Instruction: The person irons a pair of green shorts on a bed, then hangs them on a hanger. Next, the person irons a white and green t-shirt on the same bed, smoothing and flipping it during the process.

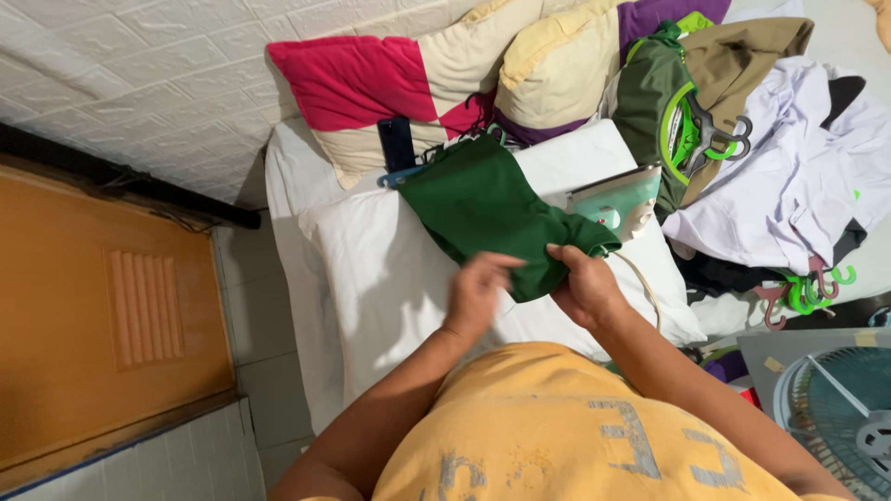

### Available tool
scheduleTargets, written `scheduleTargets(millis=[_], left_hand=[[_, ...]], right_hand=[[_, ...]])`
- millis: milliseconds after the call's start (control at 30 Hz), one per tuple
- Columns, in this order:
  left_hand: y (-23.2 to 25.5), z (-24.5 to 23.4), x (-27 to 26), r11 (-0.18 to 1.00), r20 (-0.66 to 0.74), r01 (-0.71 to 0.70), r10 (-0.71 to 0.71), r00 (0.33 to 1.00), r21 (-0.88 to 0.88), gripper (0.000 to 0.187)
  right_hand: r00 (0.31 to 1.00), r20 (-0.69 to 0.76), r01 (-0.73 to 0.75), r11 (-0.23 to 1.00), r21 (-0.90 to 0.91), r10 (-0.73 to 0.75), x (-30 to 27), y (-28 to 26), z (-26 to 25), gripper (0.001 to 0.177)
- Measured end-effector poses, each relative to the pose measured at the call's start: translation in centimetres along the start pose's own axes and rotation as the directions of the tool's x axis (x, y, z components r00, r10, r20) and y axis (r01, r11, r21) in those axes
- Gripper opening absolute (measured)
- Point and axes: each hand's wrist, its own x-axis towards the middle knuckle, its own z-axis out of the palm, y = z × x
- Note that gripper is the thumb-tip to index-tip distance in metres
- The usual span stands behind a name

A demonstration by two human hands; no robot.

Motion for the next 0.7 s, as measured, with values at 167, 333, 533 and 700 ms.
scheduleTargets(millis=[167,333,533,700], left_hand=[[-8.1,-3.5,4.8,0.376,0.071,0.406,-0.654,0.753,-0.833,0.080],[-7.2,-5.4,9.5,0.067,0.220,0.258,-0.348,0.911,-0.964,0.087],[-10.6,-3.1,15.7,0.186,0.075,0.225,-0.590,0.804,-0.956,0.049],[-9.2,-3.4,18.6,0.198,-0.020,0.108,-0.554,0.832,-0.974,0.052]], right_hand=[[0.995,0.101,0.010,0.982,-0.190,0.009,-3.0,-3.3,2.0,0.045],[0.949,0.279,-0.033,0.925,-0.379,0.149,-5.3,-9.0,-13.5,0.013],[0.909,-0.417,-0.281,0.704,-0.652,-0.023,-12.8,-14.1,-29.3,0.019],[0.744,-0.662,-0.501,0.579,-0.643,-0.091,-15.4,-14.6,-33.4,0.024]])
